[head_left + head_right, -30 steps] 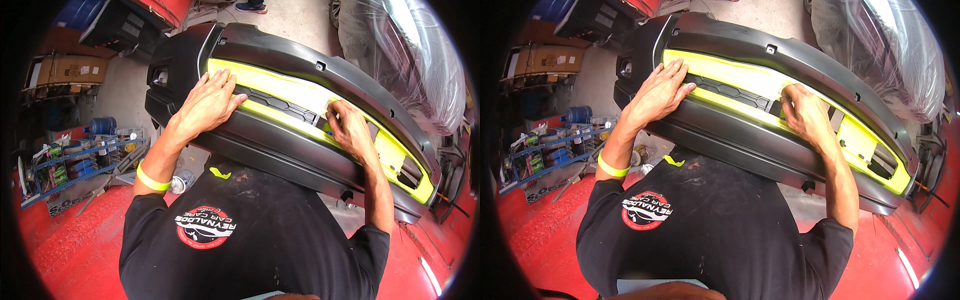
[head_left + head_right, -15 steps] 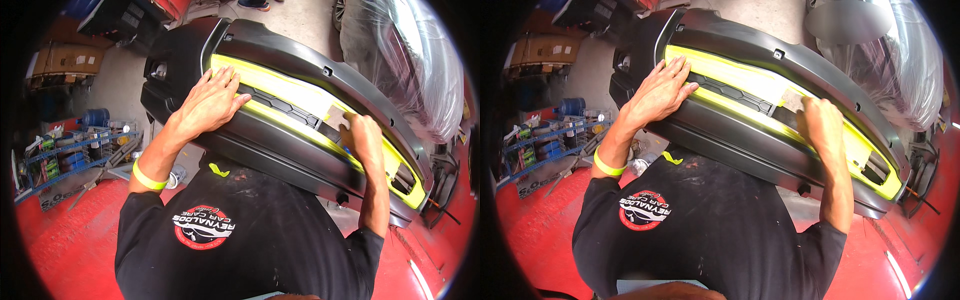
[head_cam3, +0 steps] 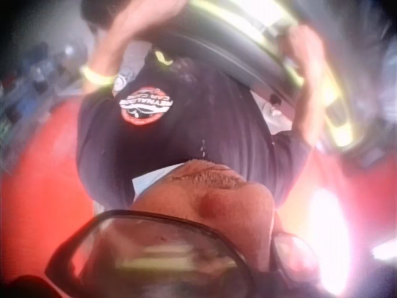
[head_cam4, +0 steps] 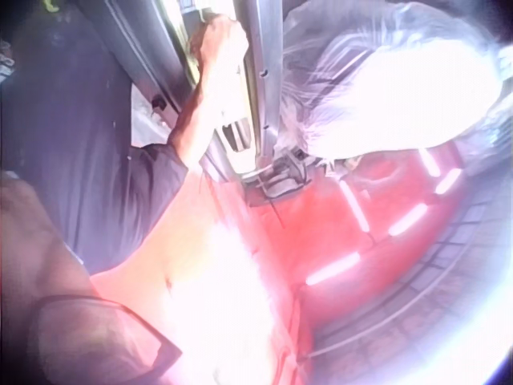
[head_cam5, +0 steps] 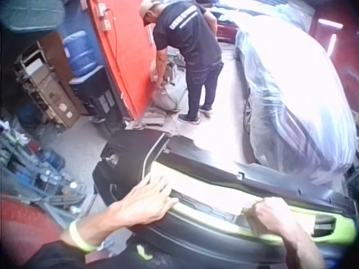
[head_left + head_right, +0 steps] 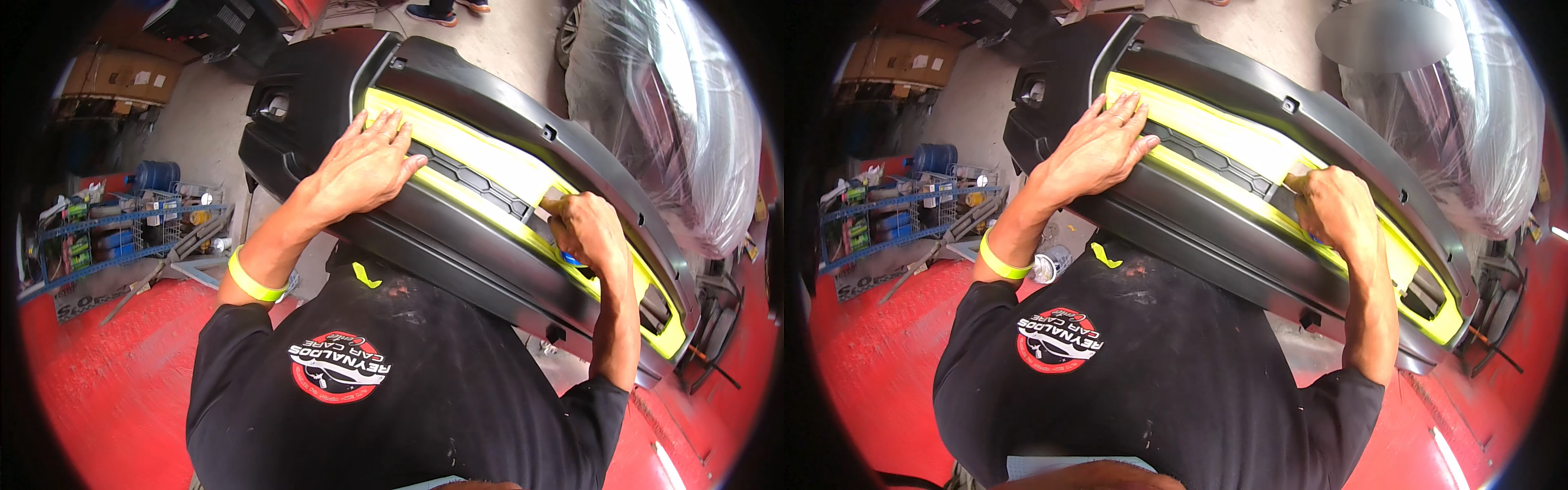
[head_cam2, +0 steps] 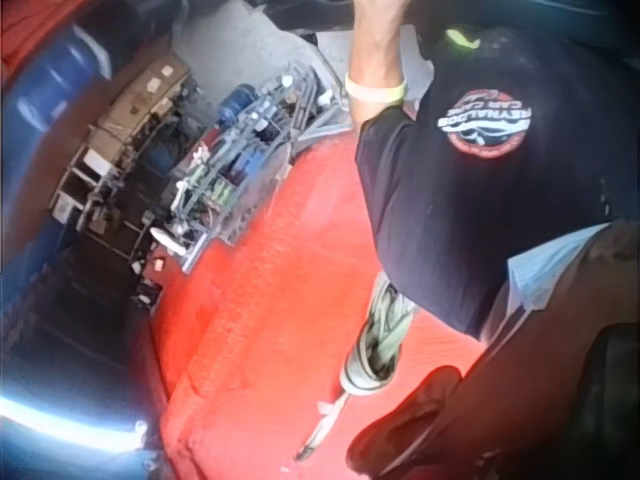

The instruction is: The person applies yellow masking tape to the edges of a car bumper's grille area, smoothing it down by hand and using a small yellow tool to press it into the corners, then uses a wire to secure a small component on the bumper.

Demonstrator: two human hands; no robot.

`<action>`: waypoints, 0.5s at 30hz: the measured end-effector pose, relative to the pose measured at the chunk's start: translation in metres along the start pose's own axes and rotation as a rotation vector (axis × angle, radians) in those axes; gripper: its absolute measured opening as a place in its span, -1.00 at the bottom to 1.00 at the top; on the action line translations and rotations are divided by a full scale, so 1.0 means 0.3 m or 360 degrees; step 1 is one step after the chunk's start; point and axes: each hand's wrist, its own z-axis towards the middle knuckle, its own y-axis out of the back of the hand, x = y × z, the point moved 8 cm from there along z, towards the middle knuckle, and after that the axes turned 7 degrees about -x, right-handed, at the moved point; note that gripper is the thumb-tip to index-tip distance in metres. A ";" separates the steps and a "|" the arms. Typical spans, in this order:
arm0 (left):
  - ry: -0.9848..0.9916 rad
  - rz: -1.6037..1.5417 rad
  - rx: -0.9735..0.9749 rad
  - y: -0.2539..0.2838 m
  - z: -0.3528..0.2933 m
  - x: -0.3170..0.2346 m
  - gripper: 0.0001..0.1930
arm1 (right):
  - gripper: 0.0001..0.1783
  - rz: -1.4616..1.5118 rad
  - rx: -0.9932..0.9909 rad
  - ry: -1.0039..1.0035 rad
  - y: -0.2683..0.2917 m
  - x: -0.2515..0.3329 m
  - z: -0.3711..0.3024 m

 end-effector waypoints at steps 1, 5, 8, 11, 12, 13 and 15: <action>-0.0006 -0.0005 -0.0009 -0.002 -0.003 -0.002 -0.42 | -0.81 -0.0016 -0.0012 0.0030 -0.003 0.006 0.000; -0.0016 0.0021 0.0112 0.017 -0.009 -0.013 -0.41 | -0.82 -0.0172 0.0051 0.0114 -0.066 -0.021 0.016; -0.0007 -0.0019 0.0088 -0.018 0.006 -0.002 -0.36 | -0.83 0.0104 -0.0084 0.0164 -0.062 -0.015 0.014; 0.0033 -0.0092 0.0006 0.008 0.010 0.007 -0.33 | -0.86 0.0237 0.0057 0.0000 -0.026 0.014 0.002; 0.0030 -0.0124 0.0021 0.023 0.013 0.007 -0.34 | -0.89 0.0180 0.0042 0.0126 -0.019 0.027 0.000; 0.0020 -0.0154 0.0039 0.035 0.016 0.010 -0.36 | -0.89 0.0183 0.0033 0.0137 -0.006 0.039 0.003; 0.0023 -0.0118 -0.0079 0.031 -0.016 0.014 -0.41 | -0.92 0.0175 0.0085 0.0017 -0.002 0.052 -0.020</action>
